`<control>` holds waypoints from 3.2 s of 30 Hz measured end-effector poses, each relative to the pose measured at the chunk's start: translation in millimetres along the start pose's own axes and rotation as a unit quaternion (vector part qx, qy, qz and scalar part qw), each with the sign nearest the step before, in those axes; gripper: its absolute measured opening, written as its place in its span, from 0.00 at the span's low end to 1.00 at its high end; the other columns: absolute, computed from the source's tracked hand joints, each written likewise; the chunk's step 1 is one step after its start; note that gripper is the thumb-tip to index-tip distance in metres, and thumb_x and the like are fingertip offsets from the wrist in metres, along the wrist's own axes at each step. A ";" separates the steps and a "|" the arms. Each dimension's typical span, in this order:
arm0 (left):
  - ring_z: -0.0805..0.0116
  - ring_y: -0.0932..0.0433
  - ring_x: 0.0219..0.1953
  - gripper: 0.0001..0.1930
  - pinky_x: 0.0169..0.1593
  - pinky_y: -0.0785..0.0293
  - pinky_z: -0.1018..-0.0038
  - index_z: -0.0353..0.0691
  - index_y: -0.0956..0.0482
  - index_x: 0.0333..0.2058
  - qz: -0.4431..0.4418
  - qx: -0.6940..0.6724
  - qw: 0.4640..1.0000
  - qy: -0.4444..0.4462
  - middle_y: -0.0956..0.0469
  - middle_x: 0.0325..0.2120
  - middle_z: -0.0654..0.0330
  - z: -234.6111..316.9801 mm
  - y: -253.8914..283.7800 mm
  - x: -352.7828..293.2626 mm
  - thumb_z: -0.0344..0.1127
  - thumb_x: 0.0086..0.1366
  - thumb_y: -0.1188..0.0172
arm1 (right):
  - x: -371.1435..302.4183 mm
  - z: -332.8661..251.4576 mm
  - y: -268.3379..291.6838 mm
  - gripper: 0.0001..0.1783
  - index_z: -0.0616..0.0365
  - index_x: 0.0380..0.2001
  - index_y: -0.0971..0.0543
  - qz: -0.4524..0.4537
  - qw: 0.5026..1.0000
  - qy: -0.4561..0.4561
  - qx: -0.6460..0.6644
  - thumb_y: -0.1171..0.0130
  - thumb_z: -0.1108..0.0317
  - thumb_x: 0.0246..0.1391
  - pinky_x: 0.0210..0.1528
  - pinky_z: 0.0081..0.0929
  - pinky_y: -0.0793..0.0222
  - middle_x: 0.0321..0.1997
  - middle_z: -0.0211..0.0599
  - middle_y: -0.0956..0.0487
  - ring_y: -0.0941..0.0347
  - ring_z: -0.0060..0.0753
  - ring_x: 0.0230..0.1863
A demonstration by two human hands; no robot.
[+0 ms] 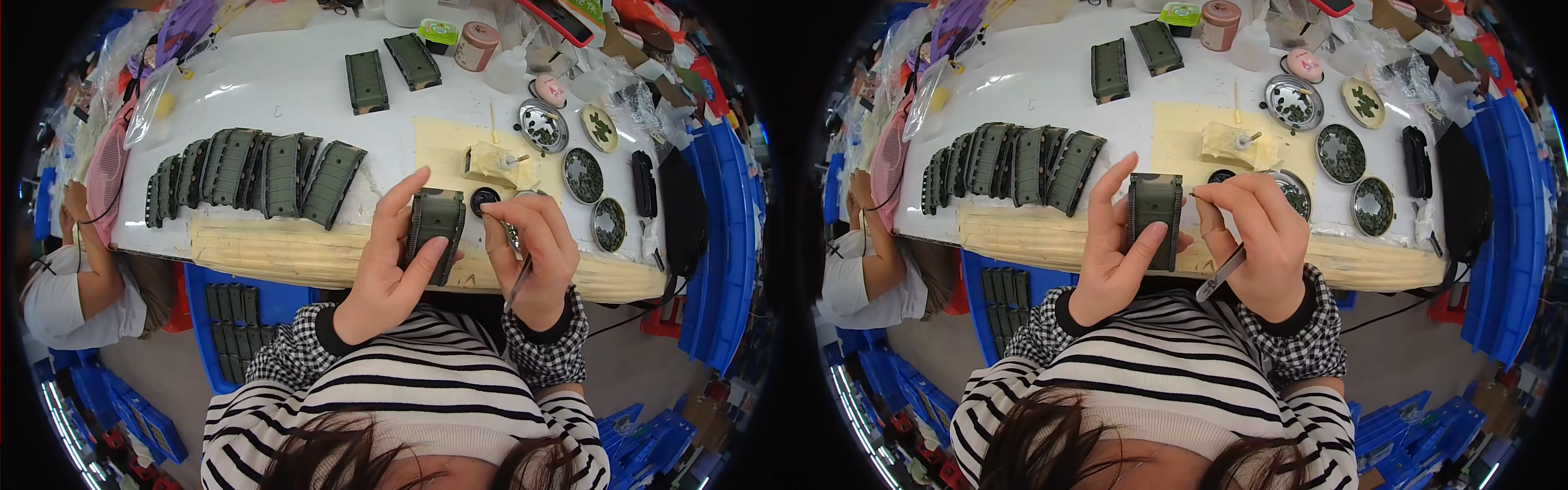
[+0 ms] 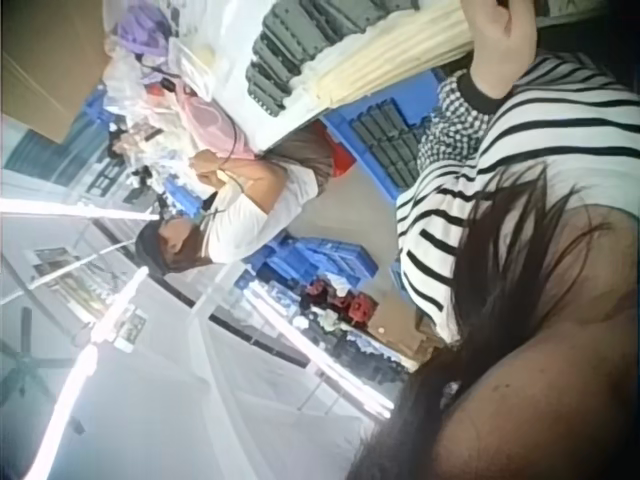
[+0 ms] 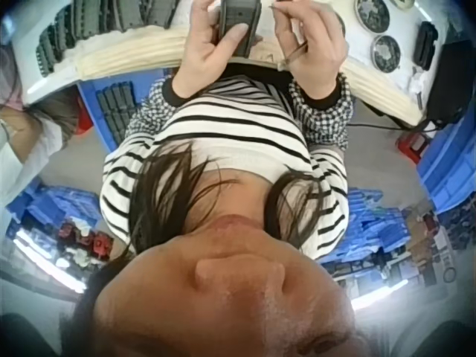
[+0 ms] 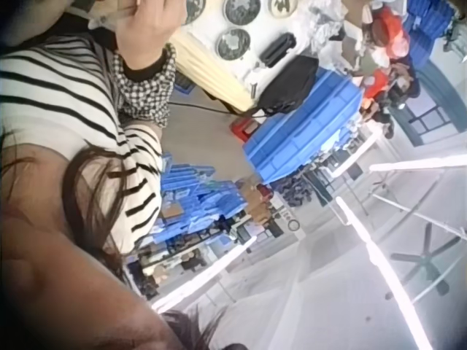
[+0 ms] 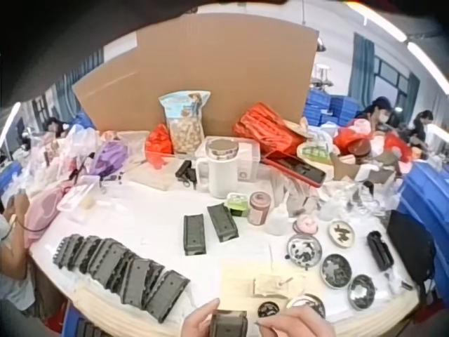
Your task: Assembling plastic toy tank models by applying adhesive to components with a small brush and joining them together.
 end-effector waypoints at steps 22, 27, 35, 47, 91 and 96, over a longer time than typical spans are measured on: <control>0.70 0.26 0.48 0.32 0.52 0.26 0.75 0.33 0.52 0.67 -0.040 0.176 0.983 -0.032 0.30 0.51 0.52 4.4 -0.6 -4.0 0.20 0.67 0.52 | 0.0 5.4 -5.1 0.19 0.61 0.37 0.21 -0.084 0.989 0.114 -0.050 0.37 0.80 0.35 0.25 0.28 0.33 0.31 0.36 0.24 0.27 0.35 0.25; 0.70 0.26 0.48 0.31 0.51 0.25 0.74 0.33 0.52 0.66 -0.045 0.146 0.988 -0.016 0.30 0.50 0.52 3.6 0.3 -4.6 0.21 0.67 0.52 | -1.0 0.8 -2.9 0.23 0.62 0.41 0.21 -0.120 0.982 0.131 -0.058 0.38 0.81 0.33 0.24 0.26 0.35 0.33 0.35 0.23 0.28 0.32 0.24; 0.70 0.26 0.47 0.30 0.51 0.23 0.72 0.33 0.50 0.66 -0.060 0.133 0.989 -0.020 0.30 0.49 0.52 0.4 -2.3 -3.9 0.21 0.67 0.52 | -8.8 13.2 -2.1 0.18 0.61 0.39 0.20 -0.072 0.996 0.031 0.046 0.37 0.81 0.39 0.25 0.27 0.32 0.31 0.36 0.23 0.26 0.35 0.25; 0.70 0.25 0.46 0.30 0.50 0.25 0.75 0.33 0.49 0.65 -0.077 0.169 0.983 -0.009 0.29 0.48 0.52 6.0 -5.1 -6.6 0.21 0.66 0.51 | -14.1 1.5 3.4 0.21 0.63 0.40 0.20 -0.061 0.991 0.113 -0.040 0.38 0.82 0.36 0.24 0.26 0.33 0.32 0.39 0.22 0.26 0.35 0.24; 0.65 0.21 0.43 0.34 0.47 0.21 0.69 0.48 0.59 0.67 0.003 -0.080 0.991 0.108 0.29 0.49 0.46 -7.3 -5.8 -4.6 0.25 0.68 0.54 | -34.3 139.8 115.7 0.09 0.64 0.30 0.26 -0.177 0.914 -0.165 -0.325 0.39 0.70 0.49 0.36 0.40 0.33 0.30 0.49 0.23 0.27 0.53 0.33; 0.67 0.22 0.43 0.29 0.47 0.22 0.72 0.44 0.53 0.66 0.022 -0.088 0.991 0.100 0.28 0.48 0.50 -6.0 -2.9 -6.1 0.27 0.70 0.53 | -33.4 135.4 121.8 0.07 0.64 0.26 0.29 -0.100 0.940 -0.140 -0.294 0.41 0.74 0.48 0.29 0.36 0.35 0.27 0.45 0.24 0.30 0.45 0.25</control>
Point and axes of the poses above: each hand's wrist, its own x-axis towards the middle knuckle, its own y-axis out of the back of the hand, z = x × y, the point moved 6 cm from there along x, towards the middle knuckle
